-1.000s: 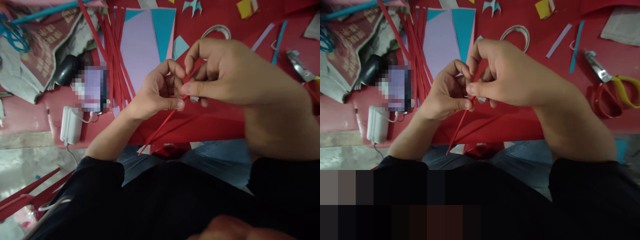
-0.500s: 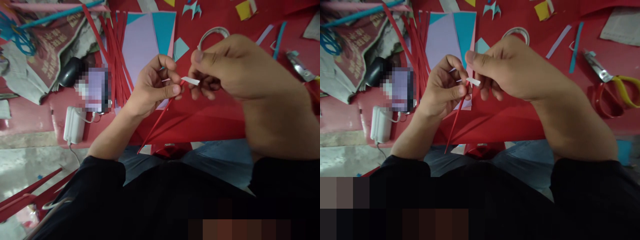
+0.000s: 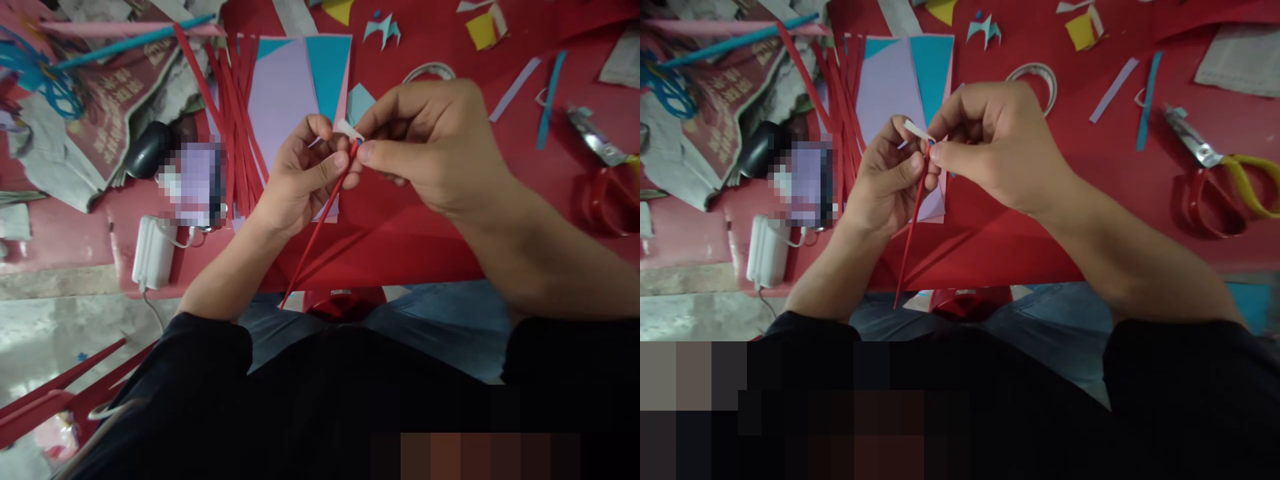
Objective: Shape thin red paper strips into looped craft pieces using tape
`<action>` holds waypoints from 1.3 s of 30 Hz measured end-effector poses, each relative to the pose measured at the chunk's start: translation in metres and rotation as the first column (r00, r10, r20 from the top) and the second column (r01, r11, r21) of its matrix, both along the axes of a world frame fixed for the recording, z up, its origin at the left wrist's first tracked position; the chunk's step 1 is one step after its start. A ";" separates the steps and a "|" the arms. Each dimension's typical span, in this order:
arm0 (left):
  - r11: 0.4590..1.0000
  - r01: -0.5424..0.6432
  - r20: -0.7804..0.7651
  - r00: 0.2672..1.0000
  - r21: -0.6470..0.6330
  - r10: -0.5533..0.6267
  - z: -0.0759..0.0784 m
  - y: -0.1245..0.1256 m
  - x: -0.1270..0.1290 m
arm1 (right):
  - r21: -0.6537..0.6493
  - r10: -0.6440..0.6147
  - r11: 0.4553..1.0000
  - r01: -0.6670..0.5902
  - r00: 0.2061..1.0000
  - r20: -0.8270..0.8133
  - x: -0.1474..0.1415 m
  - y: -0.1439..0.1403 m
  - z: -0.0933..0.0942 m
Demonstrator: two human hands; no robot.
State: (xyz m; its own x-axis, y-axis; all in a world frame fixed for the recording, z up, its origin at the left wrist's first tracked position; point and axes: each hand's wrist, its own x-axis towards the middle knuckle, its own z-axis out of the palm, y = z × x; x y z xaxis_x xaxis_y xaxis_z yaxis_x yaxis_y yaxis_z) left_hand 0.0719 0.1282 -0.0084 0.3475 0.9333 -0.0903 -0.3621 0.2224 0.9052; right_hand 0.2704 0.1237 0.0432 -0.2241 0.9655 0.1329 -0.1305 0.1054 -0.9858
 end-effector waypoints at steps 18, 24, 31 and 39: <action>1.000 -0.022 -0.180 0.983 -0.001 0.022 0.011 -0.008 0.006 | 0.160 -0.227 0.968 0.191 0.942 0.246 -0.005 -0.002 -0.014; 0.999 -0.034 -0.182 0.983 0.042 0.041 0.012 -0.005 0.002 | 0.322 -0.340 0.914 0.245 0.896 0.284 -0.002 -0.009 -0.018; 0.999 -0.021 -0.091 0.996 0.046 0.025 0.020 -0.006 -0.002 | 0.835 -0.512 0.535 0.131 0.836 0.197 0.007 0.011 -0.040; 1.000 -0.018 -0.041 0.999 -0.024 0.017 0.022 -0.004 -0.001 | 0.894 -0.589 0.430 -0.130 0.710 0.387 0.030 0.031 -0.055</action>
